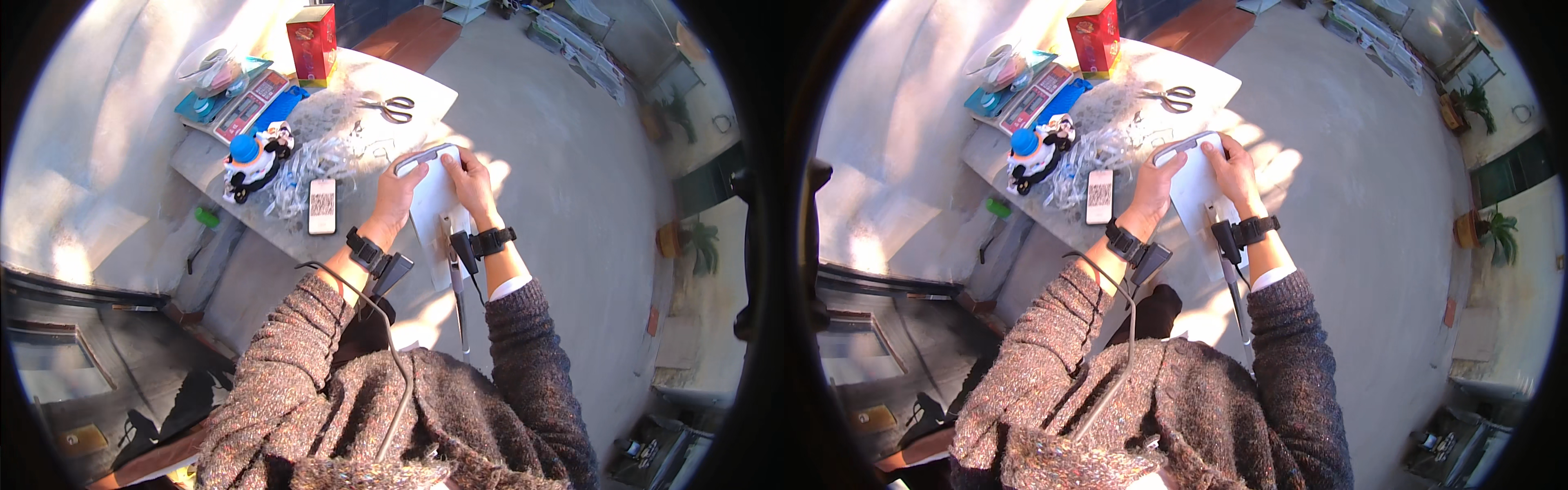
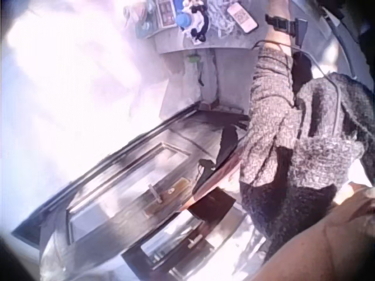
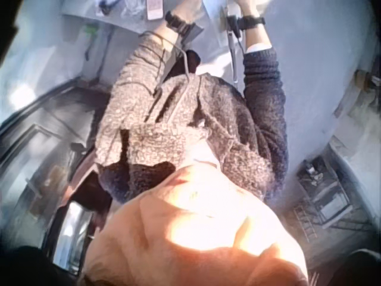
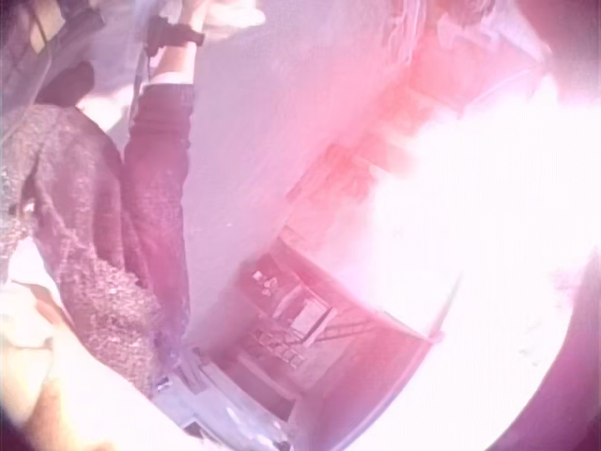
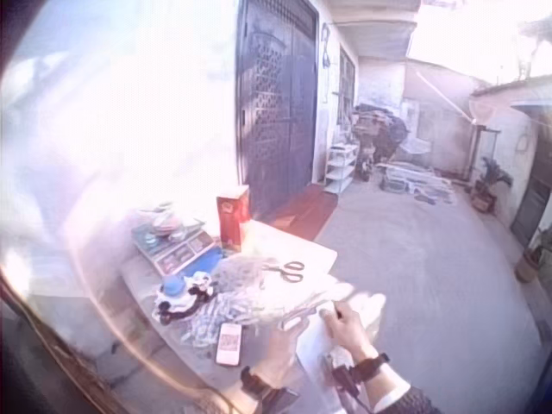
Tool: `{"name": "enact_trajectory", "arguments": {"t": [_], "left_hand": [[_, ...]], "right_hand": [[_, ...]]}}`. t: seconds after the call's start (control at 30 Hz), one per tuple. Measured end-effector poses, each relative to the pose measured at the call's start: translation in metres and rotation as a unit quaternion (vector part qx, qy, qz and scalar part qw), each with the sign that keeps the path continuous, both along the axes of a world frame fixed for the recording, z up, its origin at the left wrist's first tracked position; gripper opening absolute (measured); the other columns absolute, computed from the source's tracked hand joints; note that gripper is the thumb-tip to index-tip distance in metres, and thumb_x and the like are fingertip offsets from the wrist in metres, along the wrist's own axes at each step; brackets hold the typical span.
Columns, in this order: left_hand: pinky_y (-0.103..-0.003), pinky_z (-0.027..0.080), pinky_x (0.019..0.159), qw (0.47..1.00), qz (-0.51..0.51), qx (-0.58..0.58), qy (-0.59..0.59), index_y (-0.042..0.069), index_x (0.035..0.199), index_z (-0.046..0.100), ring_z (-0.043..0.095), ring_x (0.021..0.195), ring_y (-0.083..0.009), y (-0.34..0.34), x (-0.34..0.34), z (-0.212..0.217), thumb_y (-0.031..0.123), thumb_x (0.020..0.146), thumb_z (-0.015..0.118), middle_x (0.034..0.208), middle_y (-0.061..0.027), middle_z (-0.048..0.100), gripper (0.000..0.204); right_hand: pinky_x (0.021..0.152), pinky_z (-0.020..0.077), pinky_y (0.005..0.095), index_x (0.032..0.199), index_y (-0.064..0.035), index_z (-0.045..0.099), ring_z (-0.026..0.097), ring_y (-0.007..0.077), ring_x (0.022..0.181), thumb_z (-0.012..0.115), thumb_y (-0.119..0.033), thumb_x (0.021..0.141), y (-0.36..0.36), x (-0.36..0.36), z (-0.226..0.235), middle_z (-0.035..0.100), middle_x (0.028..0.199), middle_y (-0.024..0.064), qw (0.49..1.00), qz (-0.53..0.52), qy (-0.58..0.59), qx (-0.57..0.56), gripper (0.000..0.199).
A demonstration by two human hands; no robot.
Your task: The person assembles a flat mop head by attaching a gray microfiber pad to a white plastic frame. They secure the pad using clips and a strap, then trim excess material with scissors.
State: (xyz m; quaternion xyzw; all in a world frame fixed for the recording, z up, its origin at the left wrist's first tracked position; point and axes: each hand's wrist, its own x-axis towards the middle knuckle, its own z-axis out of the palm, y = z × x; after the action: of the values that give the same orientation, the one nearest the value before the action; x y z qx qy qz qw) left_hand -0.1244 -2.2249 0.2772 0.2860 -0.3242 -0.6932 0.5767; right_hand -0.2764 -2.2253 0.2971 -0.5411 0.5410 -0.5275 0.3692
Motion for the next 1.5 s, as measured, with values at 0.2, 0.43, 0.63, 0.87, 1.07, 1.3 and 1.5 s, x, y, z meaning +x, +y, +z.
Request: {"name": "enact_trajectory", "arguments": {"t": [0.2,0.43,0.63,0.87,1.07,1.3,1.5], "left_hand": [[-0.026,0.051,0.078,0.997,0.034,0.070,-0.014,0.001,0.115,0.063,0.061,0.087,-0.0112,-0.107,-0.020,-0.044,0.007,0.085,0.070,0.101,-0.0062,0.066,0.032],[-0.024,0.049,0.081,0.991,0.075,0.107,-0.012,-0.001,0.115,0.062,0.061,0.090,-0.0104,-0.165,-0.008,-0.083,0.004,0.085,0.069,0.102,-0.0064,0.066,0.031],[-0.027,0.051,0.084,0.981,0.151,0.110,-0.055,-0.002,0.116,0.060,0.063,0.092,-0.0135,-0.196,0.025,-0.082,0.003,0.084,0.069,0.105,-0.0076,0.067,0.033],[-0.035,0.052,0.090,0.987,0.152,0.046,-0.036,-0.002,0.121,0.055,0.064,0.099,-0.0216,-0.260,0.065,-0.060,0.007,0.088,0.065,0.111,-0.0130,0.064,0.036],[-0.034,0.053,0.087,0.978,0.168,0.113,-0.044,-0.001,0.118,0.056,0.064,0.098,-0.0203,-0.291,0.059,-0.097,0.008,0.088,0.066,0.109,-0.0127,0.064,0.033],[-0.033,0.051,0.089,0.987,0.099,0.126,-0.020,-0.003,0.121,0.055,0.063,0.099,-0.0203,-0.296,0.074,-0.108,0.003,0.085,0.067,0.111,-0.0119,0.064,0.038],[-0.030,0.049,0.088,0.988,0.091,0.119,-0.041,-0.004,0.120,0.056,0.062,0.097,-0.0168,-0.295,0.074,-0.102,0.001,0.082,0.068,0.109,-0.0103,0.064,0.040]], "right_hand": [[0.068,0.0464,0.0239,0.116,-0.0017,0.064,0.054,0.0070,0.076,0.064,-0.022,0.092,-0.116,-0.019,-0.050,0.065,0.087,0.0001,0.998,0.025,-0.012,0.058,0.031],[0.090,0.0467,0.0344,0.128,-0.0064,0.057,0.057,0.0235,0.108,0.056,-0.031,0.095,-0.276,-0.052,-0.121,0.058,0.124,0.0113,0.955,0.153,0.239,0.084,0.041],[0.097,0.0438,0.0437,0.129,-0.0120,0.053,0.051,0.0343,0.117,0.069,-0.021,0.082,-0.381,-0.028,-0.205,0.053,0.126,0.0160,0.846,0.226,0.477,-0.079,0.050],[0.090,0.0453,0.0474,0.120,-0.0099,0.051,0.055,0.0348,0.108,0.068,-0.021,0.074,-0.384,-0.020,-0.213,0.056,0.116,0.0179,0.798,0.200,0.566,-0.055,0.050],[0.089,0.0486,0.0458,0.122,-0.0047,0.048,0.055,0.0444,0.106,0.063,-0.011,0.069,-0.373,-0.044,-0.188,0.052,0.118,0.0276,0.853,0.207,0.475,0.064,0.056],[0.069,0.0481,0.0299,0.127,-0.0117,0.058,0.056,0.0182,0.077,0.080,-0.024,0.072,-0.316,-0.059,-0.089,0.061,0.095,0.0073,0.927,0.134,0.347,0.058,0.060],[0.061,0.0487,0.0333,0.119,-0.0144,0.065,0.058,0.0218,0.069,0.076,-0.018,0.071,-0.285,-0.019,0.006,0.054,0.086,0.0070,0.843,0.177,0.501,-0.077,0.050]]}}
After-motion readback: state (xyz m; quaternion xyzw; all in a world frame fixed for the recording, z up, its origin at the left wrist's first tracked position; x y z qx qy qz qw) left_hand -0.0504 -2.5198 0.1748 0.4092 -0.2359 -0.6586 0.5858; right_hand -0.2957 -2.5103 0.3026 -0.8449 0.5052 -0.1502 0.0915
